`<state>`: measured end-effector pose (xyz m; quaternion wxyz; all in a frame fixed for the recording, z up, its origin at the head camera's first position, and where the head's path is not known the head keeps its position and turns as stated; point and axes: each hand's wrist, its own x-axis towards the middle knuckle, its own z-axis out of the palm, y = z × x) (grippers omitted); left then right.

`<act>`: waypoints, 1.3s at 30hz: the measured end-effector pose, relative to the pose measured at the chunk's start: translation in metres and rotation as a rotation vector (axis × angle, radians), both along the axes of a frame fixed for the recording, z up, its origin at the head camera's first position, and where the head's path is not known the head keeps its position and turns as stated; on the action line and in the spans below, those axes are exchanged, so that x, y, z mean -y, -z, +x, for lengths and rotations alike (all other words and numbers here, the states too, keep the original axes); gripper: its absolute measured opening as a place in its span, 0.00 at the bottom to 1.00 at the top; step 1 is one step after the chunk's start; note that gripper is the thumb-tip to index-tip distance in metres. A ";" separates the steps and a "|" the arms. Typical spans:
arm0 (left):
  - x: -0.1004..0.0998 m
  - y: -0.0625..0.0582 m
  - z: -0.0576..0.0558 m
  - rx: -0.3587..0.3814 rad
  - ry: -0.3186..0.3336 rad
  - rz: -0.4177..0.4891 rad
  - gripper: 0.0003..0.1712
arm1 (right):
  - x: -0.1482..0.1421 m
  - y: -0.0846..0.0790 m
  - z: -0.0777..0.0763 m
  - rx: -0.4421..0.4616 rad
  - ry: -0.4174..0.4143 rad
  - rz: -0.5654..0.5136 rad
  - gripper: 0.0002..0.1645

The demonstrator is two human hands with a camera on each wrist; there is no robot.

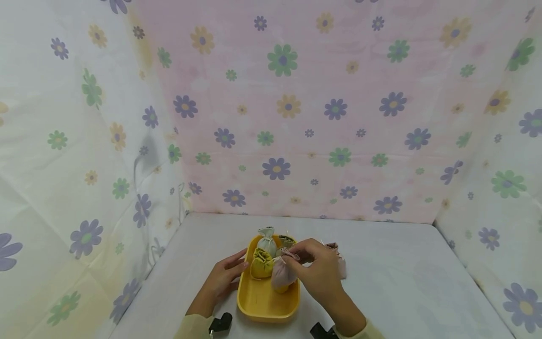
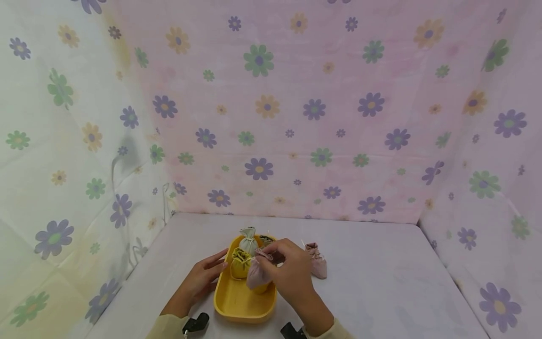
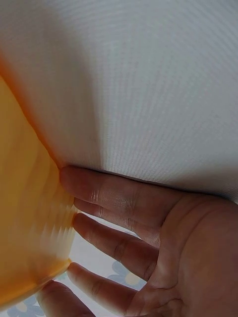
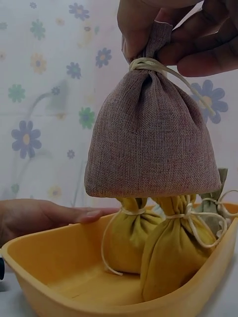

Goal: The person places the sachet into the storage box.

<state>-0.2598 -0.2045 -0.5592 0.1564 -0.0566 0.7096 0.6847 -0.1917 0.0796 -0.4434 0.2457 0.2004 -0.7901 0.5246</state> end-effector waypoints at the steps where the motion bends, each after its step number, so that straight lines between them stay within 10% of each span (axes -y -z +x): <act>1: 0.000 0.000 0.000 0.007 -0.006 -0.001 0.43 | 0.003 0.001 0.001 0.011 -0.009 -0.002 0.12; 39: 0.002 0.000 0.002 -0.022 0.020 0.025 0.41 | 0.059 0.043 -0.002 0.339 -0.128 0.139 0.07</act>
